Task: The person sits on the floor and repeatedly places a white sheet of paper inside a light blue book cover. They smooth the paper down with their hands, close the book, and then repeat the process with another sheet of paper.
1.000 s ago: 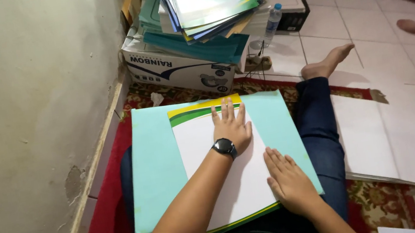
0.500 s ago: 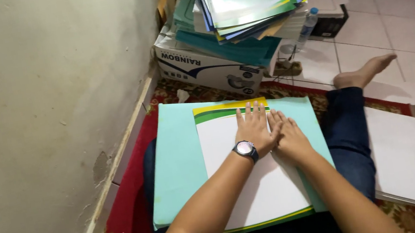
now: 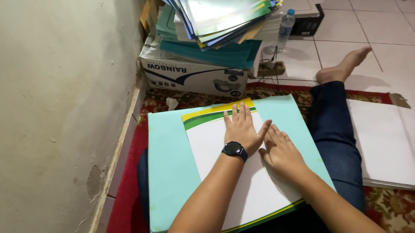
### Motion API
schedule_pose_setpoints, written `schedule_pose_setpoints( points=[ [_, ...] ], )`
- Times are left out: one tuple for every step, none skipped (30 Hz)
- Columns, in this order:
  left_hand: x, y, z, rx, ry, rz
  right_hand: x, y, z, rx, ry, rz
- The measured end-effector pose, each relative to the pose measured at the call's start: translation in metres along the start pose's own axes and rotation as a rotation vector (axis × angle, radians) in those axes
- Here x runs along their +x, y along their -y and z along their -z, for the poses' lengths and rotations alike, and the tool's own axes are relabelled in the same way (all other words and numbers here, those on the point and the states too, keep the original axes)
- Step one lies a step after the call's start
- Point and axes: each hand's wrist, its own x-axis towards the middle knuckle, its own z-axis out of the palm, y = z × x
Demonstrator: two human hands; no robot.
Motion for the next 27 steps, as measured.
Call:
schedule_pose_setpoints(
  points=[
    [-0.002,-0.001,0.001,0.002,-0.005,-0.002,-0.003,-0.002,-0.002,-0.03,-0.001,0.008],
    [-0.004,-0.002,0.001,0.003,-0.01,-0.005,-0.005,-0.004,-0.004,-0.061,-0.001,0.016],
    [-0.003,-0.002,-0.001,0.0,-0.004,-0.001,0.001,-0.006,-0.004,-0.06,0.007,0.016],
    [-0.002,-0.001,-0.002,0.003,-0.01,-0.001,0.007,-0.008,-0.005,-0.048,0.026,0.016],
    [-0.001,0.0,-0.003,0.009,-0.017,0.0,0.014,-0.009,-0.006,-0.035,0.043,0.02],
    [-0.001,0.0,-0.005,0.009,-0.013,0.006,0.025,-0.011,-0.008,-0.032,0.048,0.023],
    [0.0,0.001,-0.007,0.004,-0.034,-0.005,0.038,-0.013,-0.01,-0.047,0.009,0.056],
    [0.0,0.002,-0.008,-0.001,-0.055,-0.015,0.049,-0.014,-0.011,-0.061,-0.03,0.09],
    [0.001,0.002,-0.009,0.001,-0.052,-0.006,0.056,-0.012,-0.008,-0.056,-0.025,0.096],
    [0.002,0.003,-0.01,-0.005,-0.052,-0.009,0.061,-0.01,-0.003,-0.058,-0.076,0.131],
    [0.004,0.003,-0.011,-0.008,-0.053,-0.015,0.068,-0.008,0.001,-0.058,-0.131,0.162],
    [0.003,0.004,-0.011,-0.003,-0.052,-0.011,0.072,-0.006,0.001,-0.052,-0.131,0.166],
    [0.004,0.004,-0.01,-0.019,-0.057,-0.011,0.076,-0.006,0.002,-0.061,-0.147,0.187],
    [0.004,0.003,-0.009,-0.035,-0.062,-0.01,0.079,-0.005,0.004,-0.07,-0.163,0.208],
    [0.004,0.003,-0.008,-0.033,-0.061,-0.016,0.077,-0.004,0.005,-0.069,-0.167,0.203],
    [0.004,0.003,-0.007,-0.039,-0.053,-0.009,0.075,-0.003,0.006,-0.051,-0.156,0.195],
    [0.003,0.003,-0.008,-0.046,-0.046,-0.002,0.072,-0.002,0.007,-0.035,-0.143,0.186],
    [0.005,0.004,-0.01,-0.047,-0.045,-0.007,0.067,-0.004,0.006,-0.036,-0.145,0.18],
    [0.007,0.005,-0.013,-0.044,-0.047,-0.007,0.061,-0.004,0.003,-0.025,-0.149,0.185],
    [0.008,0.008,-0.016,-0.042,-0.049,-0.007,0.055,-0.004,0.0,-0.014,-0.153,0.19],
    [0.008,0.008,-0.016,-0.045,-0.043,-0.009,0.046,-0.005,0.0,-0.014,-0.147,0.185],
    [0.008,0.008,-0.016,-0.046,-0.047,-0.012,0.038,-0.005,0.0,0.002,-0.139,0.19],
    [0.008,0.008,-0.017,-0.05,-0.053,-0.014,0.03,-0.007,0.0,0.015,-0.128,0.198],
    [0.006,0.006,-0.016,-0.057,-0.048,-0.014,0.03,-0.007,0.0,0.011,-0.121,0.194],
    [0.005,0.006,-0.014,-0.049,-0.054,-0.018,0.032,-0.006,0.0,0.011,-0.124,0.202],
    [0.004,0.005,-0.012,-0.04,-0.059,-0.023,0.034,-0.006,0.001,0.011,-0.126,0.21],
    [0.005,0.005,-0.012,-0.042,-0.06,-0.021,0.037,-0.001,0.007,0.01,-0.125,0.211]
  ],
)
